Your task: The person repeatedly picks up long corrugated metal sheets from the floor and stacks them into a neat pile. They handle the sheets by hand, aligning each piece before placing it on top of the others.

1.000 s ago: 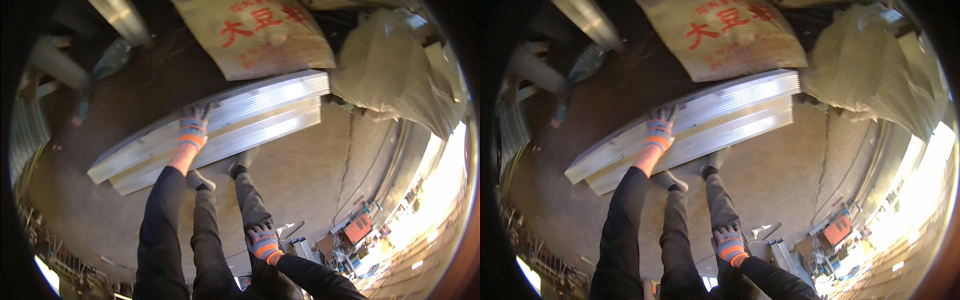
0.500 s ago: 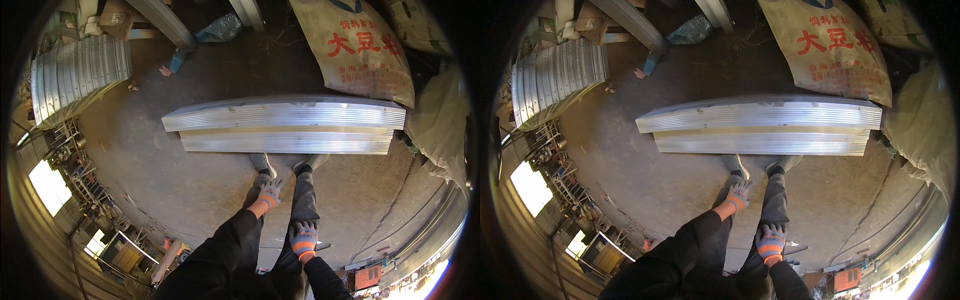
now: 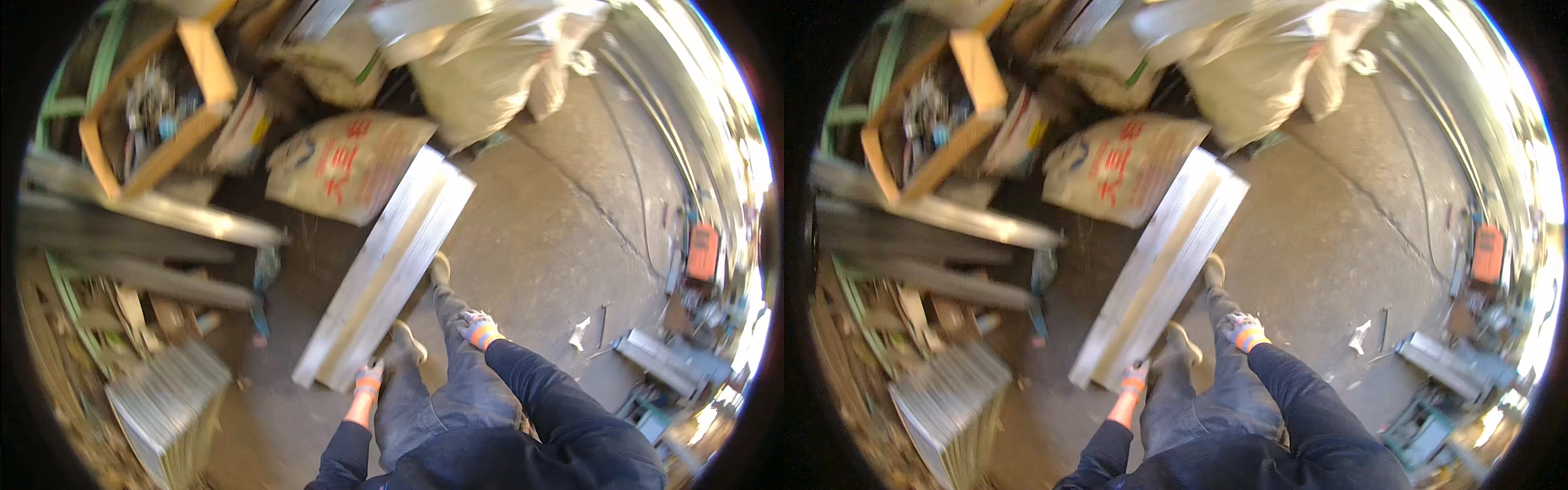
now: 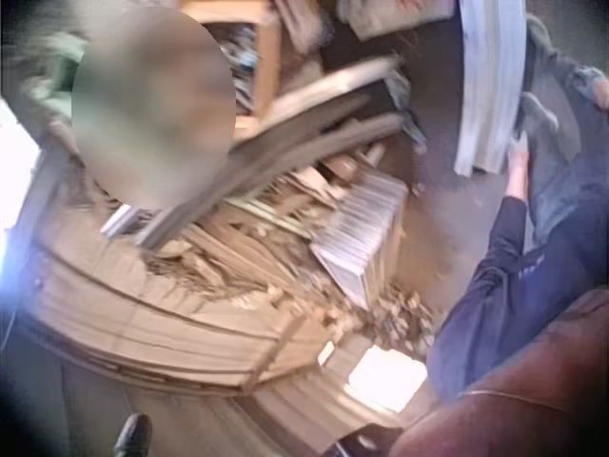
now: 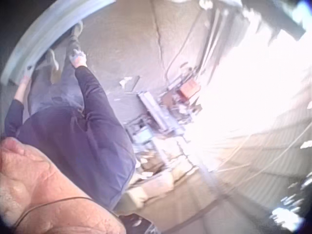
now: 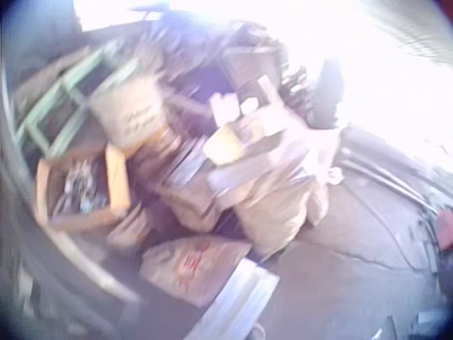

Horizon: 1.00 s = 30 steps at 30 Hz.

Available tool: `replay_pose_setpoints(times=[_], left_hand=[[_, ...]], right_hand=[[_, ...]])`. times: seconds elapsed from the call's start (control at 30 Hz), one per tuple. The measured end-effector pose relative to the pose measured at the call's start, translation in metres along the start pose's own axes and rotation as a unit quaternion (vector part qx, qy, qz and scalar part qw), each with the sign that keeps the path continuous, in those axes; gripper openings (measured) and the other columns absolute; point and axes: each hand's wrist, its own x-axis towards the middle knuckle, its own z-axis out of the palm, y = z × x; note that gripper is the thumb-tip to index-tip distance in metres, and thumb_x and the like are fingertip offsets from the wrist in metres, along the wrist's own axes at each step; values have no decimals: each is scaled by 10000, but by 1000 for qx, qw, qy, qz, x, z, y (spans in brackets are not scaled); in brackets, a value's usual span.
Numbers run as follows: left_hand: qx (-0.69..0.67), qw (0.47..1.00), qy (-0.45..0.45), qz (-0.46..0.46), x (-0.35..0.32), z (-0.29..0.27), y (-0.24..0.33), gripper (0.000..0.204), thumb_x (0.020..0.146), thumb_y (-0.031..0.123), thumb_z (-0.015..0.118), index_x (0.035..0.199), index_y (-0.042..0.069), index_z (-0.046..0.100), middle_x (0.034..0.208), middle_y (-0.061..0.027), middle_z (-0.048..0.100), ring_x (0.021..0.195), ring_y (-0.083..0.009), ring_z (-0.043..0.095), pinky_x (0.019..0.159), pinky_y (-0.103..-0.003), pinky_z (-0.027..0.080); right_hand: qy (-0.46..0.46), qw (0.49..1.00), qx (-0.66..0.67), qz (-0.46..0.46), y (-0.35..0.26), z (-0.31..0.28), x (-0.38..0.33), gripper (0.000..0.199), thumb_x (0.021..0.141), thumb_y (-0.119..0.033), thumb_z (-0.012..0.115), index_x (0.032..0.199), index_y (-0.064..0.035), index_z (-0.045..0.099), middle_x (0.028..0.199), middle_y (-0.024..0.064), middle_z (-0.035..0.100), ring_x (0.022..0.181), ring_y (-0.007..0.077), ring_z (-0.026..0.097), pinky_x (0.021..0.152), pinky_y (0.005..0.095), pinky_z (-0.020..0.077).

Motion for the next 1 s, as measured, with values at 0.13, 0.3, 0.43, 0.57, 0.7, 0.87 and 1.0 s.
replay_pose_setpoints(times=[0.13, 0.3, 0.43, 0.57, 0.7, 0.87, 1.0], left_hand=[[55, 996, -65, -42, -39, -43, 8, 521, 968, 543, 783, 959, 28, 860, 858, -142, 837, 727, -255, 781, 699, -438, 596], [250, 942, -129, 182, -63, -70, 57, 422, 983, 429, 769, 917, 20, 855, 787, -105, 813, 629, -217, 734, 650, -401, 592], [214, 940, -149, 220, -105, -68, 99, 326, 1016, 335, 769, 913, 30, 821, 744, -100, 770, 563, -227, 689, 563, -397, 557], [94, 968, -165, 167, -148, -44, 119, 324, 1035, 295, 807, 1186, 34, 687, 756, -167, 743, 520, -309, 701, 452, -479, 576], [226, 934, -212, 177, -183, -9, 102, 422, 1030, 276, 822, 1326, 39, 637, 870, -189, 778, 660, -336, 763, 566, -505, 652], [398, 862, -183, 255, -286, 80, 40, 385, 997, 342, 843, 1229, 45, 763, 999, -134, 807, 848, -296, 784, 720, -439, 624], [576, 702, -179, 379, -388, 194, -6, 464, 975, 411, 844, 1225, 21, 817, 1058, -136, 842, 1028, -314, 808, 927, -438, 620]], right_hand=[[110, 979, 151, 78, 55, -49, -107, 587, 1009, -483, 697, 1495, -154, 715, 1516, 168, 710, 1418, 361, 654, 1208, 453, 502], [326, 877, 306, 173, 144, 41, -313, 513, 1045, -469, 656, 1408, -120, 754, 1390, 176, 773, 1330, 376, 709, 1135, 479, 545], [294, 902, 175, 262, 194, 241, -446, 414, 1119, -378, 591, 1492, -240, 705, 1603, 211, 615, 1462, 441, 592, 1184, 528, 522], [112, 875, 207, 423, 188, 453, -522, 348, 1084, -381, 590, 1324, -274, 818, 1249, 148, 822, 1180, 380, 784, 1037, 473, 615], [98, 678, 504, 527, 136, 573, -539, 472, 929, -505, 766, 1214, -139, 854, 1242, 144, 839, 1118, 384, 795, 964, 492, 622], [1, 892, 353, 282, 145, 641, -575, 515, 860, -404, 836, 1307, -148, 842, 1252, 122, 841, 1159, 337, 797, 990, 471, 620], [148, 841, 427, 298, 194, 726, -649, 524, 817, -300, 866, 1317, -145, 840, 1292, 102, 833, 1206, 331, 780, 1026, 462, 605]])
